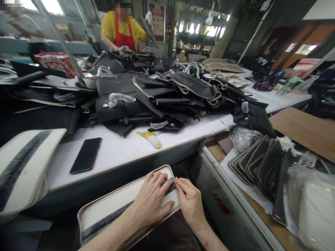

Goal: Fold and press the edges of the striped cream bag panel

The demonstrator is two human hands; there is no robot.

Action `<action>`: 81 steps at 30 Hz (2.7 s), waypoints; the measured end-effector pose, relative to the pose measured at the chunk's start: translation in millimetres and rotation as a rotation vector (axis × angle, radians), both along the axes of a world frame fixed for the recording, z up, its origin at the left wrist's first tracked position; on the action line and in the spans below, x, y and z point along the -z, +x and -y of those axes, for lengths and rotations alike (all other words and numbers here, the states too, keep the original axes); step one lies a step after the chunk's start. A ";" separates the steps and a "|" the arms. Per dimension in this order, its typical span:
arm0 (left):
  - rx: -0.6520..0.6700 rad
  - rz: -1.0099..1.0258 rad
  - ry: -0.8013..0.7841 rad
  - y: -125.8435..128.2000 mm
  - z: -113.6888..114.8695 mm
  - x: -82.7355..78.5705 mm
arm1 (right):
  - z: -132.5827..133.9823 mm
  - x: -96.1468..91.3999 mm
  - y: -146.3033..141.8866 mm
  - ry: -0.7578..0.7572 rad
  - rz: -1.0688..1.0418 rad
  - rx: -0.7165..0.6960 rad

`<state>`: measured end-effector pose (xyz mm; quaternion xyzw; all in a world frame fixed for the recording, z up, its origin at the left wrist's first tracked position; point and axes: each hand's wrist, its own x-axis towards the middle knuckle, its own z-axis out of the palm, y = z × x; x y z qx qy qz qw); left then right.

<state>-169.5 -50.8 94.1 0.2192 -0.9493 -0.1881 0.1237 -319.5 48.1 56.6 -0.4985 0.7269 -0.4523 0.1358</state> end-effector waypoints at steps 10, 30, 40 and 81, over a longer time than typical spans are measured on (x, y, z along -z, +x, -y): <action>0.008 -0.031 -0.004 -1.5 5.8 -0.8 | -2.3 -2.7 -3.4 0.060 -0.272 -0.158; 0.026 0.018 -0.004 -3.2 9.5 -1.2 | 21.9 -17.2 -18.3 0.145 -0.016 -0.144; 0.021 0.034 -0.023 -5.4 9.7 -4.0 | 11.7 -24.8 -32.3 0.262 0.040 -0.262; 0.052 0.042 -0.038 -10.7 17.7 -3.6 | 13.4 -32.0 -8.6 0.481 -1.014 -0.434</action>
